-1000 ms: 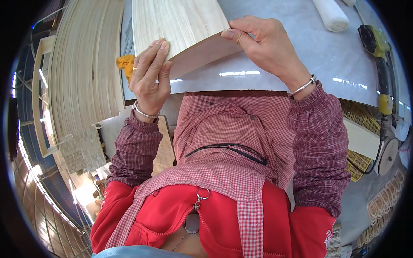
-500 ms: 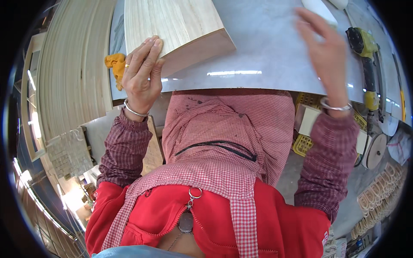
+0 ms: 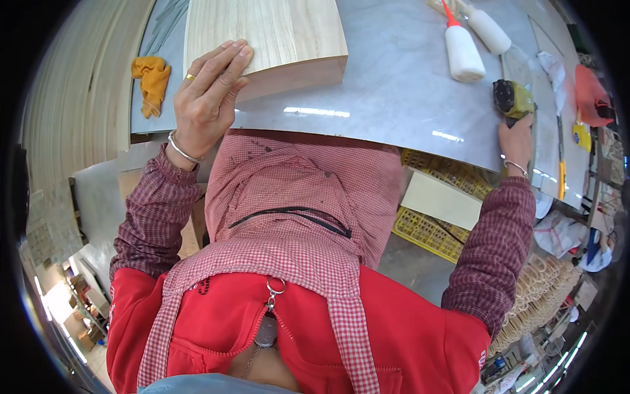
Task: The recorder is assembling small wooden boxes by gluing joints and securing the panels with a pneumatic nail gun.
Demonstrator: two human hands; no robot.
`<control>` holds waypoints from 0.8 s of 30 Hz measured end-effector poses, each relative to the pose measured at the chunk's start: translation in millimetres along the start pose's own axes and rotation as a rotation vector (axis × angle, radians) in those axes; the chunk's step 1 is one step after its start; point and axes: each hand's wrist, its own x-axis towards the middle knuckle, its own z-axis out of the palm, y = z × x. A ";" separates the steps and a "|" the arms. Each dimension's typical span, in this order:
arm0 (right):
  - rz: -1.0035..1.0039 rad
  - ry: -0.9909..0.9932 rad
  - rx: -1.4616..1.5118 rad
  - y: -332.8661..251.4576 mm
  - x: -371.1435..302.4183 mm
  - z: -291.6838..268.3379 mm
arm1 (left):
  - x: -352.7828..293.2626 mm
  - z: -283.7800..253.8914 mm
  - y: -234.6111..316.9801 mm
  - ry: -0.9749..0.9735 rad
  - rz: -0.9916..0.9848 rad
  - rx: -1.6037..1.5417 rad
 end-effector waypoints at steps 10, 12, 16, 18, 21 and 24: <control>0.098 -0.335 0.545 -80.5 -53.3 -159.5 | -2.6 9.1 -6.1 0.042 -0.004 0.048; 0.072 -0.398 0.840 -116.2 -76.1 -195.8 | -0.9 8.1 -4.9 0.056 0.008 0.080; 0.047 -0.583 0.998 -180.4 -102.0 -234.1 | -1.4 11.1 -2.6 0.081 -0.005 0.061; -0.021 -0.648 1.022 -202.4 -110.1 -242.7 | -1.7 9.4 -2.4 0.094 -0.018 0.054; -0.069 -0.680 0.988 -218.0 -115.1 -248.2 | 2.1 9.4 0.2 0.099 0.001 0.056; -0.087 -0.691 0.961 -225.1 -115.7 -248.3 | 2.8 7.8 3.1 0.100 0.002 0.061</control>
